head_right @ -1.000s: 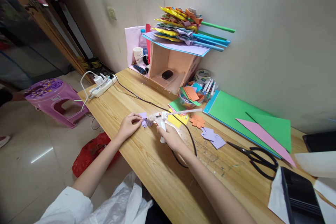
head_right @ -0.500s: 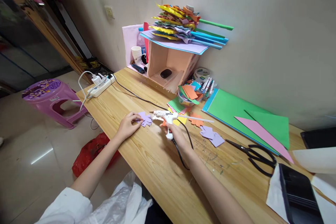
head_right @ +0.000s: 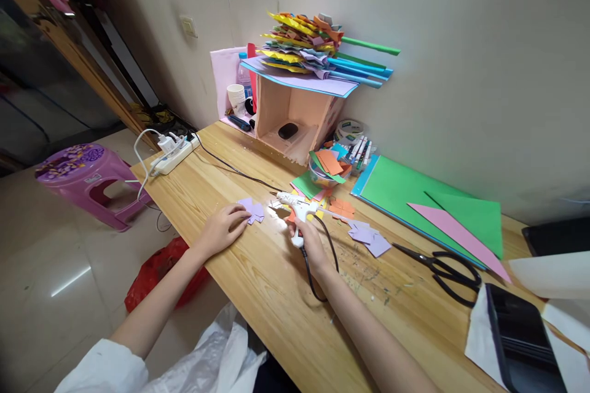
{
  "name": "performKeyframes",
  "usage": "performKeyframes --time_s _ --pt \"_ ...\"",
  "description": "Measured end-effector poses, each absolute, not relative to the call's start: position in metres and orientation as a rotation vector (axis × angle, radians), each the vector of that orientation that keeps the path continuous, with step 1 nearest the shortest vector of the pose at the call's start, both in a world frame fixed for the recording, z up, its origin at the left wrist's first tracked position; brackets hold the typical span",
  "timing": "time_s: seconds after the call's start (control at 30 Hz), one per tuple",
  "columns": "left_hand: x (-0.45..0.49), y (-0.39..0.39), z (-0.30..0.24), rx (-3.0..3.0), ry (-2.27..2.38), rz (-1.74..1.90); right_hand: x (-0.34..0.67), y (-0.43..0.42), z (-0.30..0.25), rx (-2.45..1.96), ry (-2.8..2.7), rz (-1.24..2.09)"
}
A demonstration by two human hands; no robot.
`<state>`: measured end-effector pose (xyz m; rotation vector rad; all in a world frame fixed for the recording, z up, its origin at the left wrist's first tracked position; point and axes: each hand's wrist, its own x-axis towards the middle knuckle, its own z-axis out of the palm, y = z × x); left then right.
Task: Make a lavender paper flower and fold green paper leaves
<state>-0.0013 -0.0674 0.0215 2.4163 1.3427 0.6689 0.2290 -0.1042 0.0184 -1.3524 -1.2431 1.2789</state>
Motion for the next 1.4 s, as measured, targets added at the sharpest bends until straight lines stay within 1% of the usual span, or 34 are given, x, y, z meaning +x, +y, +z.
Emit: performKeyframes --time_s 0.1,0.23,0.33,0.43,0.63,0.73,0.9,1.03,1.2,1.3,1.4 --pt "-0.005 -0.071 0.021 2.486 1.327 0.59 0.228 -0.105 0.02 -1.296 -1.211 1.28" --pt "-0.005 -0.07 0.018 2.543 1.335 0.532 0.224 -0.094 0.024 -1.344 -1.261 1.143" --pt "-0.004 -0.068 0.017 2.58 1.324 0.512 0.216 -0.073 0.029 -1.384 -1.439 0.938" --pt "-0.004 -0.066 0.016 2.592 1.304 0.528 0.204 -0.045 0.03 -1.501 -1.677 0.621" --pt "-0.003 -0.065 0.018 2.584 1.265 0.546 0.181 -0.002 0.018 -1.59 -1.925 0.342" --pt "-0.002 -0.062 0.02 2.474 1.284 0.634 0.179 0.005 0.01 -1.638 -1.907 0.312" --pt "-0.003 -0.041 0.019 2.249 1.464 0.783 0.182 0.005 0.006 -1.69 -1.903 0.308" --pt "-0.003 -0.02 0.012 2.234 1.463 0.667 0.185 -0.001 0.008 -1.691 -1.918 0.324" --pt "-0.003 -0.008 0.006 2.051 1.442 0.583 0.197 -0.027 0.012 -1.606 -1.868 0.365" --pt "-0.005 -0.009 0.012 1.968 1.384 0.522 0.212 -0.053 0.015 -1.56 -1.776 0.39" --pt "-0.004 -0.016 0.027 1.872 1.297 0.505 0.231 -0.082 0.018 -1.54 -1.664 0.504"
